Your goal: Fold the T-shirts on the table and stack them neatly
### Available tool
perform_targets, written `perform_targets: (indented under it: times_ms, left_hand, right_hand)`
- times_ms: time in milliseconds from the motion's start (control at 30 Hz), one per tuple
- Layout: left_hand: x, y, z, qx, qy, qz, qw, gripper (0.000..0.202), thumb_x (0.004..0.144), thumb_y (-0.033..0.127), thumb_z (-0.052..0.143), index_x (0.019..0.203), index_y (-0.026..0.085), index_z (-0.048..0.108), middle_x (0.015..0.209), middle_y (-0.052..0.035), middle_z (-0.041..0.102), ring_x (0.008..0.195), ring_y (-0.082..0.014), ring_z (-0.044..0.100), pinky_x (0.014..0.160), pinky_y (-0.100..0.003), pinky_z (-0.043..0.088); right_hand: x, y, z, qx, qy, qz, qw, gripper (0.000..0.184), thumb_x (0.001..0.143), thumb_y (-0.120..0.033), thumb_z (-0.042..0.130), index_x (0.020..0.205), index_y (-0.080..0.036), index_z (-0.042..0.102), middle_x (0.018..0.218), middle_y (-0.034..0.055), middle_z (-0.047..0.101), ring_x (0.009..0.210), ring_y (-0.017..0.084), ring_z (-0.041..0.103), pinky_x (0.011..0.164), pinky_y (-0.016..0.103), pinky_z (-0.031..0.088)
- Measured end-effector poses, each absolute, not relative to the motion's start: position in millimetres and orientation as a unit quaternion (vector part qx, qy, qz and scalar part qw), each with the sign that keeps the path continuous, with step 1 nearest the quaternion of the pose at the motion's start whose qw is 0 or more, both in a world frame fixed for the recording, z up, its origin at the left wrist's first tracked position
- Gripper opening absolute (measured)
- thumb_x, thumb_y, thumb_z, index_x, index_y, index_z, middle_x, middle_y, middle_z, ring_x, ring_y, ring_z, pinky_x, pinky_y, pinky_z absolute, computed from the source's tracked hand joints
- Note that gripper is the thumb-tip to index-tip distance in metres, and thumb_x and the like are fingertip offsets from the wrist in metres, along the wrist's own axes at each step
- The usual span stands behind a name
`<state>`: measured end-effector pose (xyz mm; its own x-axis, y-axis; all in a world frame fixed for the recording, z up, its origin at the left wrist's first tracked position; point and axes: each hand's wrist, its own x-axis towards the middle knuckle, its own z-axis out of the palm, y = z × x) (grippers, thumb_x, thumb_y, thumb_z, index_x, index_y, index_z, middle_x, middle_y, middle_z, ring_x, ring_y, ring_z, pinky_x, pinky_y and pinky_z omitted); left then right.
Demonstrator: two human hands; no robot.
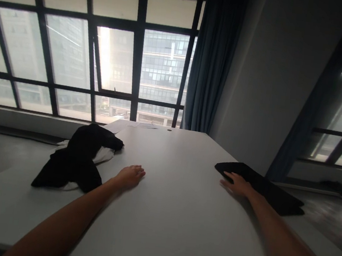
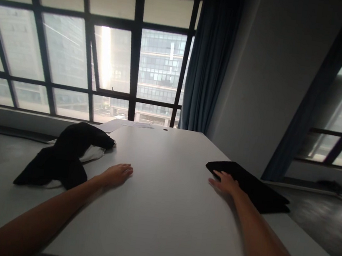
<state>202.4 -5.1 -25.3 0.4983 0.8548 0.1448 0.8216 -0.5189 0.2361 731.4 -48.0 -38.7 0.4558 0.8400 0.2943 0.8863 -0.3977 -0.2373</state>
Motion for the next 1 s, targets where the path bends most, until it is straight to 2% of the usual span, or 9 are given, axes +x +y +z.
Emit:
perform_targets:
  times_ms: [100, 167, 367, 467, 567, 733, 800, 900, 1000]
  left_hand:
    - [201.6, -9.0, -17.8, 0.858, 0.484, 0.150, 0.083, 0.052, 0.092, 0.059, 0.036, 0.128, 0.032, 0.064, 0.128, -0.0027, 0.068, 0.127, -0.0248, 0.056, 0.107, -0.033, 0.043]
    - [198.4, -7.0, -11.4, 0.853, 0.488, 0.163, 0.082, 0.054, 0.091, 0.060, 0.037, 0.128, 0.032, 0.064, 0.126, -0.0029, 0.069, 0.124, -0.0266, 0.058, 0.104, -0.034, 0.045]
    - [154.4, 16.8, 14.9, 0.772, 0.596, 0.211, -0.059, 0.052, 0.092, 0.051, 0.033, 0.116, 0.022, 0.070, 0.133, -0.0108, 0.064, 0.124, -0.0314, 0.057, 0.111, -0.050, 0.033]
    - [115.1, 24.3, 25.0, 0.680, 0.661, 0.268, -0.171, 0.054, 0.091, 0.048, 0.035, 0.123, 0.016, 0.064, 0.145, -0.0151, 0.052, 0.133, -0.0377, 0.045, 0.113, -0.064, 0.020]
    - [79.0, 27.7, 27.7, 0.604, 0.714, 0.279, -0.219, 0.063, 0.088, 0.055, 0.035, 0.129, 0.013, 0.058, 0.146, -0.0166, 0.050, 0.133, -0.0444, 0.040, 0.107, -0.070, 0.022]
    - [50.6, 29.2, 24.4, 0.562, 0.758, 0.307, -0.124, 0.044, 0.077, 0.054, 0.056, 0.095, 0.016, 0.068, 0.130, -0.0221, 0.058, 0.128, -0.0486, 0.044, 0.096, -0.059, 0.042]
    - [48.1, 27.6, 26.5, 0.572, 0.748, 0.329, -0.077, 0.041, 0.075, 0.055, 0.059, 0.085, 0.016, 0.065, 0.117, -0.0204, 0.063, 0.122, -0.0482, 0.050, 0.091, -0.055, 0.046]
    - [54.6, 25.9, 35.1, 0.601, 0.694, 0.395, -0.034, 0.040, 0.076, 0.055, 0.058, 0.090, 0.018, 0.061, 0.098, -0.0139, 0.067, 0.110, -0.0432, 0.058, 0.087, -0.051, 0.050]
    - [83.7, 25.7, 42.2, 0.577, 0.669, 0.468, 0.000, 0.037, 0.083, 0.048, 0.052, 0.104, 0.018, 0.059, 0.094, -0.0115, 0.069, 0.105, -0.0392, 0.061, 0.087, -0.052, 0.050]
  right_hand:
    - [724.6, -38.2, -54.3, -0.835, -0.541, -0.031, 0.093, 0.048, 0.092, -0.043, 0.050, 0.139, -0.032, 0.055, 0.155, 0.0119, 0.038, 0.140, 0.037, 0.034, 0.107, 0.065, 0.028]
    - [729.2, -37.4, -58.9, -0.851, -0.517, -0.046, 0.083, 0.047, 0.095, -0.033, 0.042, 0.142, -0.032, 0.051, 0.156, 0.0111, 0.036, 0.141, 0.035, 0.033, 0.108, 0.064, 0.028]
    - [731.8, -41.0, -52.8, -0.887, -0.451, -0.062, 0.080, 0.055, 0.092, -0.017, 0.038, 0.145, -0.030, 0.048, 0.154, 0.0117, 0.036, 0.139, 0.036, 0.033, 0.108, 0.065, 0.026]
    - [723.1, -42.7, -51.5, -0.887, -0.446, -0.086, 0.082, 0.052, 0.094, -0.018, 0.036, 0.143, -0.029, 0.051, 0.154, 0.0121, 0.037, 0.139, 0.038, 0.031, 0.109, 0.065, 0.022]
    - [711.0, -46.0, -49.3, -0.869, -0.472, -0.112, 0.102, 0.047, 0.096, -0.029, 0.038, 0.139, -0.026, 0.055, 0.153, 0.0127, 0.037, 0.140, 0.037, 0.030, 0.111, 0.063, 0.019]
    - [686.1, -50.7, -42.0, -0.839, -0.518, -0.093, 0.138, 0.043, 0.094, -0.036, 0.043, 0.129, -0.021, 0.063, 0.150, 0.0138, 0.043, 0.137, 0.033, 0.035, 0.112, 0.057, 0.024]
    - [678.0, -51.3, -40.1, -0.829, -0.535, -0.080, 0.143, 0.041, 0.093, -0.037, 0.046, 0.125, -0.020, 0.066, 0.146, 0.0141, 0.047, 0.135, 0.033, 0.038, 0.111, 0.055, 0.025]
    - [670.6, -50.6, -37.7, -0.817, -0.552, -0.077, 0.151, 0.038, 0.091, -0.036, 0.049, 0.120, -0.020, 0.068, 0.140, 0.0137, 0.054, 0.130, 0.031, 0.045, 0.111, 0.052, 0.027]
    - [664.5, -47.3, -35.1, -0.801, -0.572, -0.081, 0.157, 0.036, 0.091, -0.035, 0.051, 0.116, -0.018, 0.070, 0.134, 0.0137, 0.058, 0.124, 0.030, 0.051, 0.109, 0.048, 0.031]
